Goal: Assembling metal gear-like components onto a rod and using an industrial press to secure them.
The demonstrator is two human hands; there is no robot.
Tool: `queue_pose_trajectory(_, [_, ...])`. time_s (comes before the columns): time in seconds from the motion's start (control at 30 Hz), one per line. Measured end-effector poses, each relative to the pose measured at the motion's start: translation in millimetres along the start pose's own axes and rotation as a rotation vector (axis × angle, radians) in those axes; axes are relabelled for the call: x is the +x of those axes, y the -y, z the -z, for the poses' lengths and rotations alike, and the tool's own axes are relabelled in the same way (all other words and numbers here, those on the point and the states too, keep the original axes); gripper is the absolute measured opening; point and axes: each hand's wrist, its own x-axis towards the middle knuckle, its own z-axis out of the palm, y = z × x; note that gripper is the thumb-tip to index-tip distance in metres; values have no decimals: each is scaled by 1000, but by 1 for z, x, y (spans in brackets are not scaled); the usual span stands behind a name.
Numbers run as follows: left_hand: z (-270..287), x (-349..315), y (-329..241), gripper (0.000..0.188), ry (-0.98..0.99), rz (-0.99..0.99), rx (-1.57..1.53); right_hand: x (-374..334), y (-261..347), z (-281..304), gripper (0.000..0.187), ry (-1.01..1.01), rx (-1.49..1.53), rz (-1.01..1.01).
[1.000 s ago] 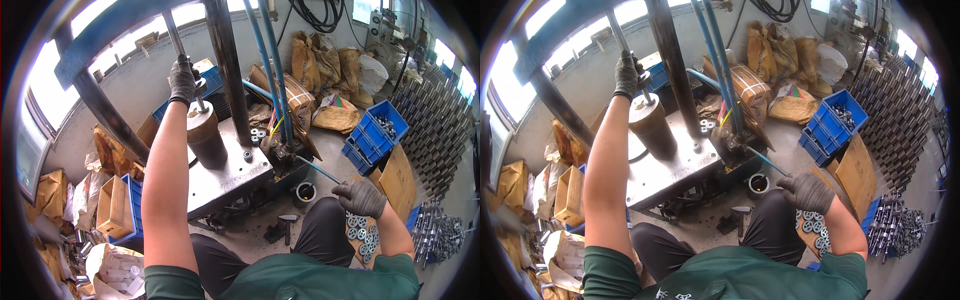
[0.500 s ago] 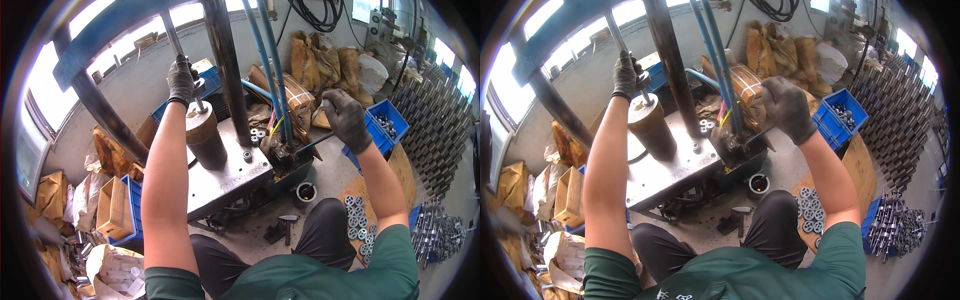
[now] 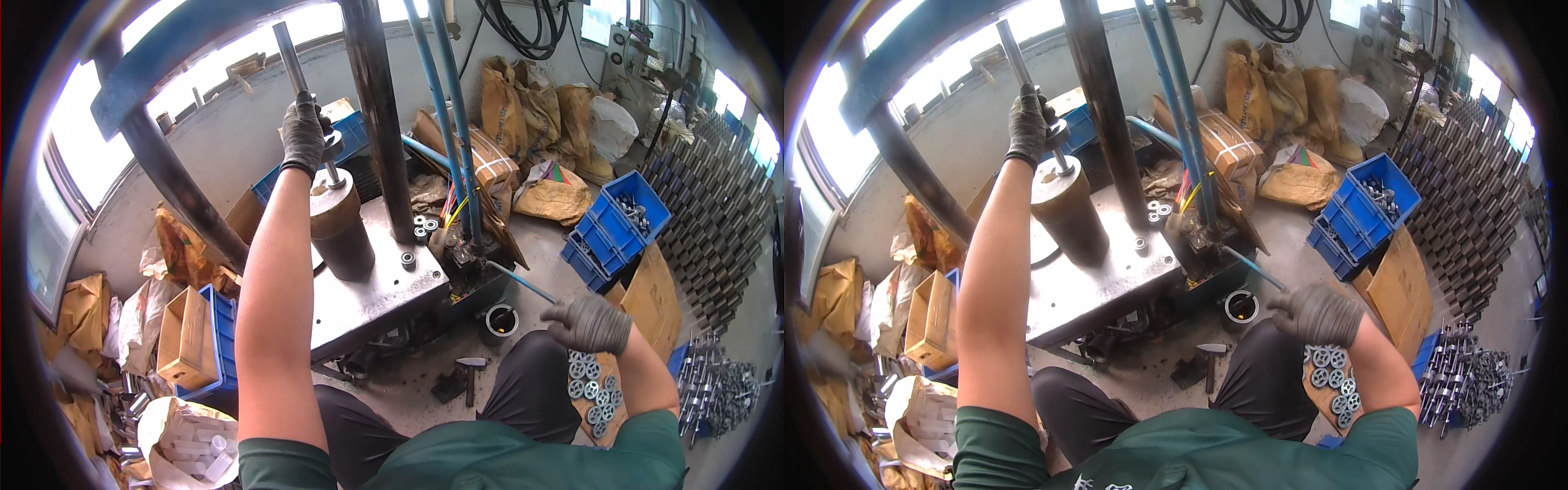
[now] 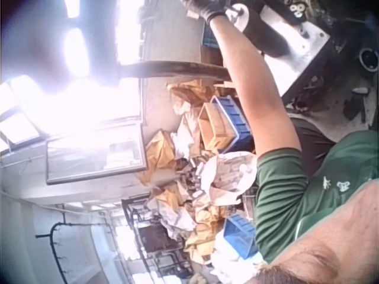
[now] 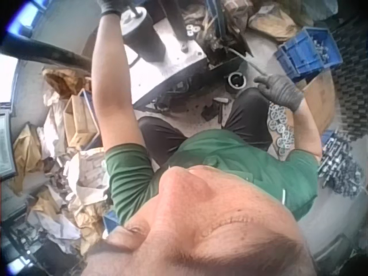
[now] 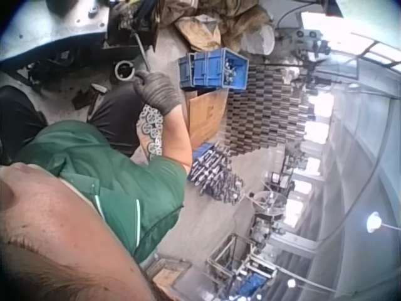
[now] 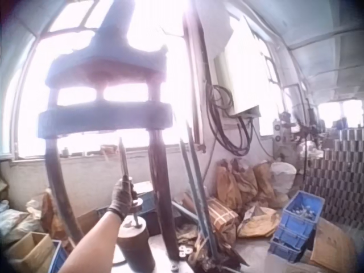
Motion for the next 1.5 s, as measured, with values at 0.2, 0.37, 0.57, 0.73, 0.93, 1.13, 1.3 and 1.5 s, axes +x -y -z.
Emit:
queue_pose_trajectory(0.2, [2,7,7,53,-1,-22,-9,-28,5,-44,30,226,-27,-68])
queue_pose_trajectory(0.37, [1,3,7,51,13,-28,2,-21,6,-28,32,171,36,-103])
queue_pose_trajectory(0.57, [-2,-8,-1,52,-24,8,1,-20,7,-15,38,16,143,-86])
queue_pose_trajectory(0.73, [0,-4,2,50,-12,-32,14,-19,5,-13,38,149,102,-142])
queue_pose_trajectory(0.93, [4,3,8,49,25,-33,4,-17,4,-8,38,96,60,-62])
queue_pose_trajectory(1.13, [2,3,10,49,12,-75,17,-15,5,-4,36,82,208,-131])
queue_pose_trajectory(1.3, [2,5,10,52,9,-107,46,-15,5,-6,38,220,68,-104])
queue_pose_trajectory(1.5, [2,8,14,52,1,-118,44,-15,3,-10,39,191,127,-113])
